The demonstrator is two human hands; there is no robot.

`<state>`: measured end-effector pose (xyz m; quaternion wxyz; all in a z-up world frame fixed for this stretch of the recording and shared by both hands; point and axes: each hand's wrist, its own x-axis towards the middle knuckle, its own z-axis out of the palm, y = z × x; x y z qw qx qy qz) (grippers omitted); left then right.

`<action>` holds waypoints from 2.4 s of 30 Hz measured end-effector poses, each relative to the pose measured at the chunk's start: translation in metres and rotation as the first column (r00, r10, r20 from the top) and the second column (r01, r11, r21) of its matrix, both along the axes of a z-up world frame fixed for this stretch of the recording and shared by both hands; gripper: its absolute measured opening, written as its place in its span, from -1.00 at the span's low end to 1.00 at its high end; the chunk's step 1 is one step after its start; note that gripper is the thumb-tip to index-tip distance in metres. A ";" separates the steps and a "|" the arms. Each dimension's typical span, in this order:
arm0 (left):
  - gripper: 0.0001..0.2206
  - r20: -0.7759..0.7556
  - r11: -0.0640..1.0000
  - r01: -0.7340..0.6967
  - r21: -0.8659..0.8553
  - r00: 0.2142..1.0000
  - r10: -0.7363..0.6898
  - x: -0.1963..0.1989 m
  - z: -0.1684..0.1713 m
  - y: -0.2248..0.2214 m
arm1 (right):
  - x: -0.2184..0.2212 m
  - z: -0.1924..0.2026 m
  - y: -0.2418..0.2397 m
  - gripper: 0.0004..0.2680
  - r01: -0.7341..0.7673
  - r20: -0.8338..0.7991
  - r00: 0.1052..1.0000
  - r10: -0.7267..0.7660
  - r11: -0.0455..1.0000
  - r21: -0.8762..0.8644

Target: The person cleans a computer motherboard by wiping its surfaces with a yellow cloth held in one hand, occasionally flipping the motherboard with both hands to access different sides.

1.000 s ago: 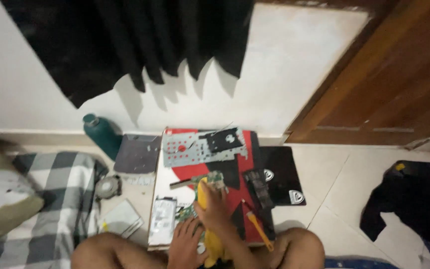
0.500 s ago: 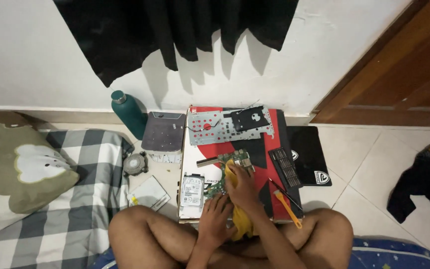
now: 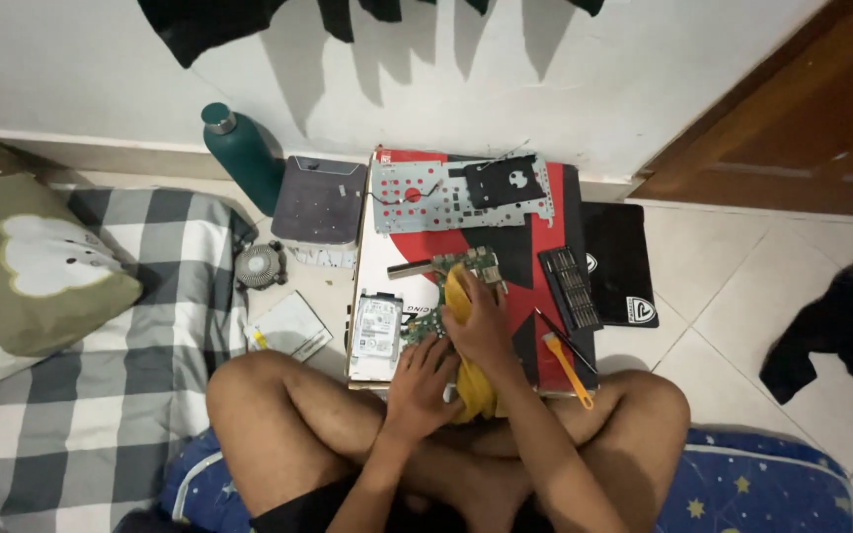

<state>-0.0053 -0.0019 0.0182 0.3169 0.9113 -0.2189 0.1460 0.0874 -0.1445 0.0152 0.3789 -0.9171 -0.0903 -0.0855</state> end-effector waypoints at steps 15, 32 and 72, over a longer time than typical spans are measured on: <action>-0.51 0.052 0.999 -0.044 -0.015 0.998 0.045 0.001 0.010 -0.005 | 0.003 -0.006 -0.003 -0.47 -0.061 -0.097 0.994 0.046 0.985 -0.164; -0.48 0.169 0.989 -0.114 0.092 0.981 0.098 0.005 0.003 -0.003 | 0.001 -0.004 -0.001 -0.60 -0.051 -0.240 0.971 0.007 0.982 -0.180; -0.41 0.150 0.990 -0.097 0.103 0.985 0.081 0.002 -0.026 -0.004 | -0.046 0.027 0.016 -0.54 -0.198 -0.380 0.921 0.086 0.943 -0.268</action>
